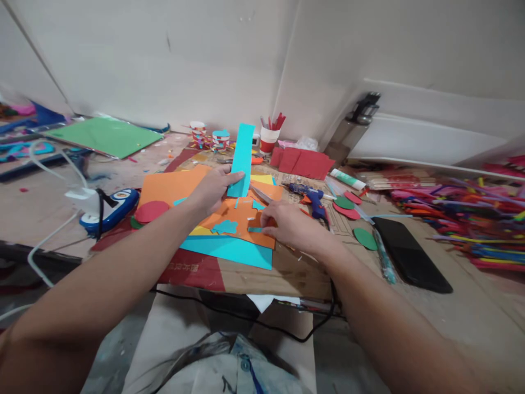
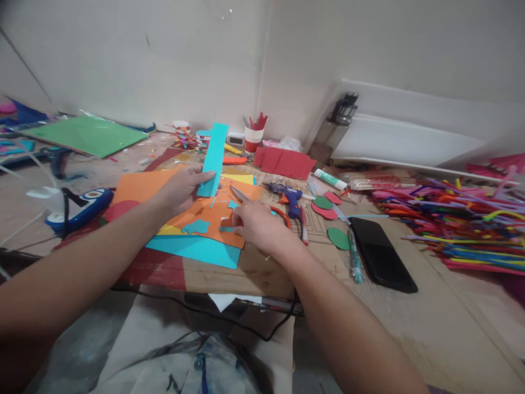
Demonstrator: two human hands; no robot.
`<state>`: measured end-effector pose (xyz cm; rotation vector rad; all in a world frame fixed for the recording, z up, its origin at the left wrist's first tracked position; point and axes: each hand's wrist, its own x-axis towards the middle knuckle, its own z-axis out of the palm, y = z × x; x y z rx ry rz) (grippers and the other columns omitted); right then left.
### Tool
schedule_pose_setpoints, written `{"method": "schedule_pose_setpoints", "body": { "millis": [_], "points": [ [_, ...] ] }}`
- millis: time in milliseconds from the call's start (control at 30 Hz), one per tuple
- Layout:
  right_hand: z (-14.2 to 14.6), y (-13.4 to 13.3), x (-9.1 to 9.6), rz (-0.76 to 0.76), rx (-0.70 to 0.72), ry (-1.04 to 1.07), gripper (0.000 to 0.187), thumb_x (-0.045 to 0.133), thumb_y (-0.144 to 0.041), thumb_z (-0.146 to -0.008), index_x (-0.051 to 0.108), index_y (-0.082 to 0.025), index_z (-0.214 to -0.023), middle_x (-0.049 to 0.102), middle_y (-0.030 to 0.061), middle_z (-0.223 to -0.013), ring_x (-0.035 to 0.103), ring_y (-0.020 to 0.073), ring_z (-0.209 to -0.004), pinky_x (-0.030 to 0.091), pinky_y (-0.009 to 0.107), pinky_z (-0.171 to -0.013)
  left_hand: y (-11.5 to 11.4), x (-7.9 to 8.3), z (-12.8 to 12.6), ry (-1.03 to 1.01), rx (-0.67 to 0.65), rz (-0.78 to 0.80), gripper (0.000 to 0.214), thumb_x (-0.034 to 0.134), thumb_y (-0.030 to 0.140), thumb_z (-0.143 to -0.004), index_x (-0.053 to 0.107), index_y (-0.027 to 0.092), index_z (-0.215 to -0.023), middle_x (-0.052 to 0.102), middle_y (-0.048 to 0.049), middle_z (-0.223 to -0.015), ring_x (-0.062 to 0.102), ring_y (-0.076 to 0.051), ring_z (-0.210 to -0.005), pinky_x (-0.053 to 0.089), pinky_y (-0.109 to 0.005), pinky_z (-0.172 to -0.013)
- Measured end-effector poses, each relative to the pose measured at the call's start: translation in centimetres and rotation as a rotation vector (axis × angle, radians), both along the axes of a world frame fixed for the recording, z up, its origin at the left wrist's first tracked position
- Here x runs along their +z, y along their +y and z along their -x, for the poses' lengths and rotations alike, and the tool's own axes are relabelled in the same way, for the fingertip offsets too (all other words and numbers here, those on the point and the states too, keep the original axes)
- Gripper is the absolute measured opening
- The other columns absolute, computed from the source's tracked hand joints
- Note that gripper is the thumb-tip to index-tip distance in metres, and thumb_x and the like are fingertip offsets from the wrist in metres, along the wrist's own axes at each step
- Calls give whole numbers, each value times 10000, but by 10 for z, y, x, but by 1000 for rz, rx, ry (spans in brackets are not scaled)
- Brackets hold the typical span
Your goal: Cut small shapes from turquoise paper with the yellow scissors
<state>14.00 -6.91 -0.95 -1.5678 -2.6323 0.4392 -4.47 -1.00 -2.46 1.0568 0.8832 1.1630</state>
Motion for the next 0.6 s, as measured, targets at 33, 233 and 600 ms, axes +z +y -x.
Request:
{"method": "schedule_pose_setpoints", "body": {
  "millis": [33,233,600],
  "points": [
    [0,-1,1,2,0,4,23,650,-169,-786,672,-173,-780,681,32,-862,588,156,-808,313,252,-651,0,0,0,9,1,5,47,611,163,-808,594,119,-805,628,-7,-644,616,-108,-563,503,-222,-562],
    [-3,1,1,37,-30,88,58,575,-151,-815,629,-171,-812,667,15,-817,548,116,-703,300,226,-600,0,-3,2,35,-53,2,72,600,197,-835,568,135,-850,673,-37,-686,679,-158,-631,549,-291,-640],
    [-9,5,-1,67,-8,160,157,596,-195,-825,724,-204,-915,719,10,-872,612,126,-754,359,214,-649,-5,-3,3,25,-204,60,138,546,261,-889,567,142,-954,726,-126,-842,714,-233,-733,584,-336,-544]
  ]
}}
